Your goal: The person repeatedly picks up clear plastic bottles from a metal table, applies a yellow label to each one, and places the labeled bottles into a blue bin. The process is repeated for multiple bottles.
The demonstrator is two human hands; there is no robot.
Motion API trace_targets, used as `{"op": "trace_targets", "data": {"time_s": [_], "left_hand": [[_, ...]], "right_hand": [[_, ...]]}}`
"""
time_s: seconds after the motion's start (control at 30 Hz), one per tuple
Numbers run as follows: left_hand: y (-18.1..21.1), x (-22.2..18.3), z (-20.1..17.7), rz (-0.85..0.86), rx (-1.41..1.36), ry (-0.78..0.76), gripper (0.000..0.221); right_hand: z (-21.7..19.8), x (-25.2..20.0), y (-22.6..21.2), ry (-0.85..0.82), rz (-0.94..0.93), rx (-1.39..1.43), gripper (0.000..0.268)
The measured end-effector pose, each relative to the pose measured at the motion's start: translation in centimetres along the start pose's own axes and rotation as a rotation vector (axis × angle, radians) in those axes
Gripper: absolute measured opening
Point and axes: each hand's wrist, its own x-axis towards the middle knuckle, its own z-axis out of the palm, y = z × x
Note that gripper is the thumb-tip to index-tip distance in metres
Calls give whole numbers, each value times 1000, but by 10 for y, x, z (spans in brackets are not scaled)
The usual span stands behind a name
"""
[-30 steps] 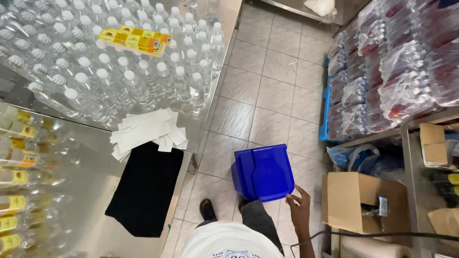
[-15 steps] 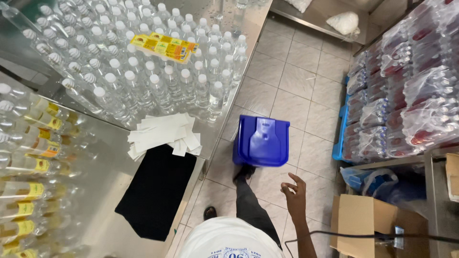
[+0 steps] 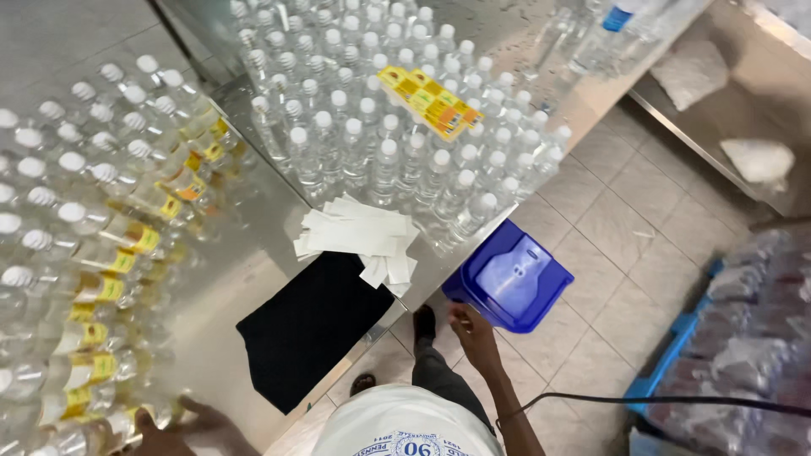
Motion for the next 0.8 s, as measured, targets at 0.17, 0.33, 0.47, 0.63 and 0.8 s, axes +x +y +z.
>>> {"op": "trace_targets", "data": {"time_s": [0.17,0.33,0.47,0.63,0.8], "left_hand": [[-74,-60,173,-1089,-1221,60,32],[1,-83,106,-998,-806,-83,38],[86,-89,94,-416,-783,-595,49],[146,-129,127,-142,-466,-726,88],[201,-123,87,-107,-565,-691,79]], "right_hand": [[17,88,-41,-265,-292,-237,37],[56,140,-40,-504,-802,-336,35],[94,155,-49,-558,-1080,-266,29],[111,135,-85,-504,-1252,-237,27],[19,141,-153,-619,-1098,-131,26]]}}
